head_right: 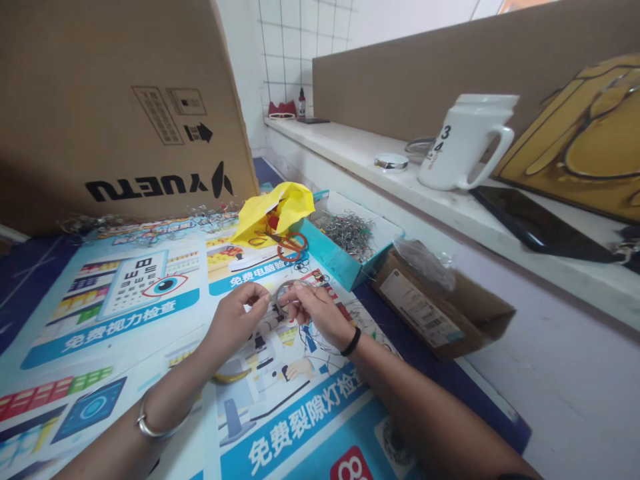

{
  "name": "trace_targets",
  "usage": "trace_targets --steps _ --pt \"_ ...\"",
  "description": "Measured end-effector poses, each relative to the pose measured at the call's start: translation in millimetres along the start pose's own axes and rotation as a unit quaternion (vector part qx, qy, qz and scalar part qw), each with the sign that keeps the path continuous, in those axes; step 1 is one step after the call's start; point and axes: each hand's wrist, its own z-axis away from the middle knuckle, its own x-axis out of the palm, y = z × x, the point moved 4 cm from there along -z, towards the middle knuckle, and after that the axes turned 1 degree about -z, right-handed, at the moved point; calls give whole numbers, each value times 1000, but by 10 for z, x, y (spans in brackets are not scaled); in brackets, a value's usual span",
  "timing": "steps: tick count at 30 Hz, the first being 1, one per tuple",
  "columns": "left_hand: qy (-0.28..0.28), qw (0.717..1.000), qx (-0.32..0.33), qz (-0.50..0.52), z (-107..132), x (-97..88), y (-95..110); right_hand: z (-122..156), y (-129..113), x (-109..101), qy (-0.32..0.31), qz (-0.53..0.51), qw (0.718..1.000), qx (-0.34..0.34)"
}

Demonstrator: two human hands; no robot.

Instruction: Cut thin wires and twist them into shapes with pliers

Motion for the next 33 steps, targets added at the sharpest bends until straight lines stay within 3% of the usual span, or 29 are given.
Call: trace_targets --steps 9,27,30,33 --pt "-3 1000 0 3 6 -2 20 13 -47 24 -1 37 999 -4" --pt "-59 996 -34 63 -3 34 -22 -53 -78 -24 14 137 986 -90" --pt "-62 998 10 26 -39 57 -110 -93 -64 -98 43 230 966 -108" --pt "-95 994 43 -41 -57 142 -233 -124 -43 -129 48 368 920 -123"
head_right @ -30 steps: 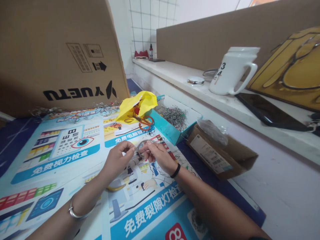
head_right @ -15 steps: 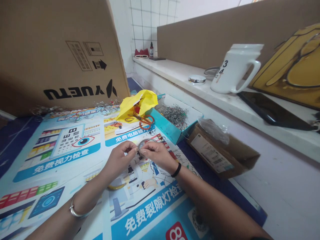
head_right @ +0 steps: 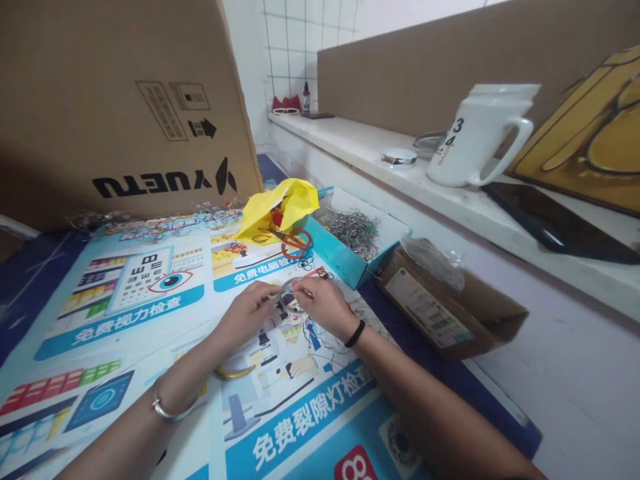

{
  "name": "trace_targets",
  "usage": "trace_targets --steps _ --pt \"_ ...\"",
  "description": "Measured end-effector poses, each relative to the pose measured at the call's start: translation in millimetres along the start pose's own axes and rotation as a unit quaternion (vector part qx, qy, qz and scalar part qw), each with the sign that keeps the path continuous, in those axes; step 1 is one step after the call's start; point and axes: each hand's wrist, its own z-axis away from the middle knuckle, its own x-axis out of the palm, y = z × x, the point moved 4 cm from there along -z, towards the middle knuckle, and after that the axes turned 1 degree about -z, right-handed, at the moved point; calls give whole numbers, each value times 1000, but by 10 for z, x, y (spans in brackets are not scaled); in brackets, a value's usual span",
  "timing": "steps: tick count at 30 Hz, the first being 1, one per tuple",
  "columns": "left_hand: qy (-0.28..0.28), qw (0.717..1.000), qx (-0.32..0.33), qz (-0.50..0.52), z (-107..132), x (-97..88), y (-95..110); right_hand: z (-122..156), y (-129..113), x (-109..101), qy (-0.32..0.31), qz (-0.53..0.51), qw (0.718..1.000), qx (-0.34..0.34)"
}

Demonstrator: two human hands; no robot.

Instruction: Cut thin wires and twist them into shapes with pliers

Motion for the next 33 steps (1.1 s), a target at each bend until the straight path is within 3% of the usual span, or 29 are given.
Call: trace_targets --steps 4,12,21,33 --pt "-28 997 -6 -72 4 70 -87 0 5 25 -25 116 993 -13" --pt "-36 991 3 -128 12 29 -39 -63 -53 30 -61 239 969 -11" --pt "-31 988 2 -153 0 28 -40 -93 -32 159 -71 279 957 -46" --pt "-23 986 26 -160 2 98 -105 -49 -64 183 -82 319 943 -55"
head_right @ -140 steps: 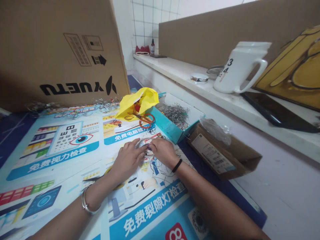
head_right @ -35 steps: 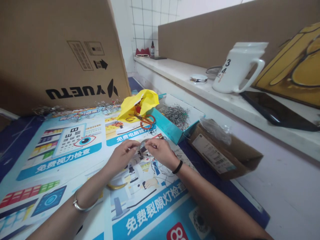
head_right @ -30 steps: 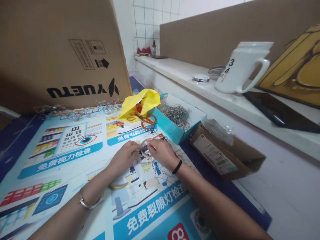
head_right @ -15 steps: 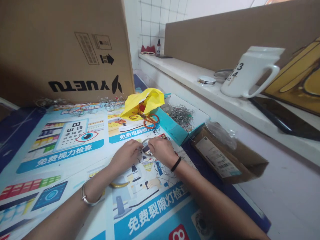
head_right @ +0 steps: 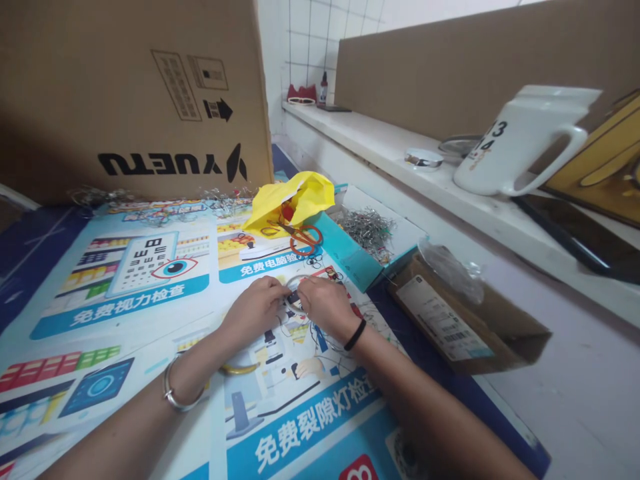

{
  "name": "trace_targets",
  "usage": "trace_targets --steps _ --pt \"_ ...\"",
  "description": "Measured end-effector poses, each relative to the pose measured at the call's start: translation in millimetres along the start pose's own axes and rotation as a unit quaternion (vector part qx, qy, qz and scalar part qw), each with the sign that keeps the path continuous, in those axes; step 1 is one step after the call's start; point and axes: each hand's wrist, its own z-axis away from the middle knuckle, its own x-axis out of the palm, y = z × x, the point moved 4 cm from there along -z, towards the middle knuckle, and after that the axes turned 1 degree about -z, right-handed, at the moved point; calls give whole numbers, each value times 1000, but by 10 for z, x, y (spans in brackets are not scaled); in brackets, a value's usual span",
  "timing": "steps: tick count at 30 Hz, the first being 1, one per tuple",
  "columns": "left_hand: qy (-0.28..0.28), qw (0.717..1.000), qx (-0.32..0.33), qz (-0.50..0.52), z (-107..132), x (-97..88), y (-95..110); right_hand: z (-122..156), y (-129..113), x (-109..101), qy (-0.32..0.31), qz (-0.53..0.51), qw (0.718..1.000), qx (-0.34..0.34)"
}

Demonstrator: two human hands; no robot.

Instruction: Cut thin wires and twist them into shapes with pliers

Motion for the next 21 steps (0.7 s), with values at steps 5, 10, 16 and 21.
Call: trace_targets --steps 5,10,16,21 --pt "-8 1000 -7 2 -4 -17 -3 2 12 15 9 8 1000 -9" --pt "-6 1000 -3 2 -6 -29 8 -2 3 14 12 15 1000 -13" --pt "6 1000 -5 7 -2 -27 16 -6 -15 5 13 25 1000 -11" --pt "3 1000 -9 10 -3 -28 16 -5 -22 0 11 28 999 -14"
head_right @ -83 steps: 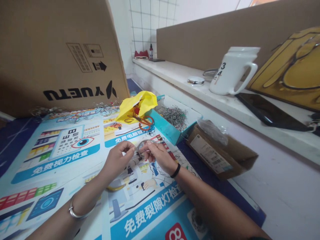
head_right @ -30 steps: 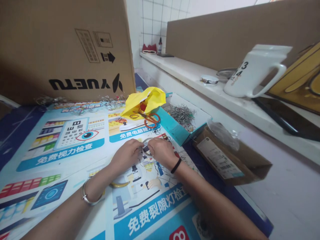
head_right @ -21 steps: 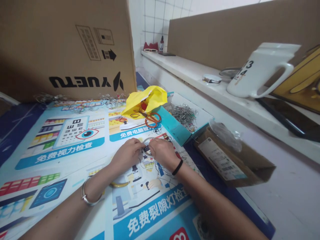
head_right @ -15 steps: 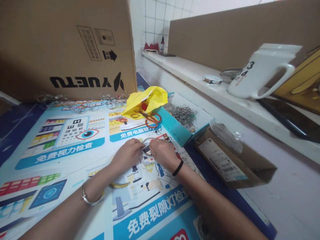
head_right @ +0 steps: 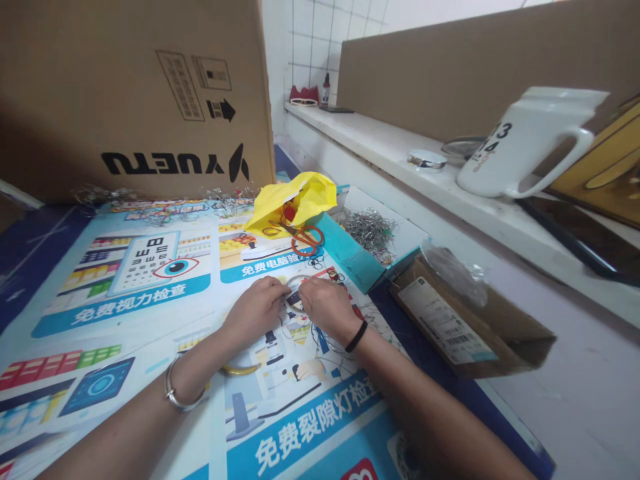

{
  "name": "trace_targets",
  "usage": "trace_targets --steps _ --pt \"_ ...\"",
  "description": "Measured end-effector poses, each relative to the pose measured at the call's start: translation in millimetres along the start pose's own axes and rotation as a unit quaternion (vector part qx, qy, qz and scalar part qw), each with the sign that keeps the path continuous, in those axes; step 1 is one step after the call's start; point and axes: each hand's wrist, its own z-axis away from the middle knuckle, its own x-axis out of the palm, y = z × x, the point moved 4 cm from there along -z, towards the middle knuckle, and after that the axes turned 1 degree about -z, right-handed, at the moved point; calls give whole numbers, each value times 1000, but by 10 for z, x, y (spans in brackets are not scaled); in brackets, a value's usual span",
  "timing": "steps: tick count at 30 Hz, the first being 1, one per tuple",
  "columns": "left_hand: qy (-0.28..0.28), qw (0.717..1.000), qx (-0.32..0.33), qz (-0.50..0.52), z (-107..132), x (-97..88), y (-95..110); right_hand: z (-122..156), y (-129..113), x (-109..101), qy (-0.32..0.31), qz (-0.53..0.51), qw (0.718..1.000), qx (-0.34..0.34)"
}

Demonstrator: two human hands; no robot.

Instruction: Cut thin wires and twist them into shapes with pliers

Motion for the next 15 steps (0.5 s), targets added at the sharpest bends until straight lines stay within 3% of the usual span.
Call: trace_targets --steps 15 --pt "4 1000 23 -10 15 39 -41 12 19 21 -9 6 1000 1"
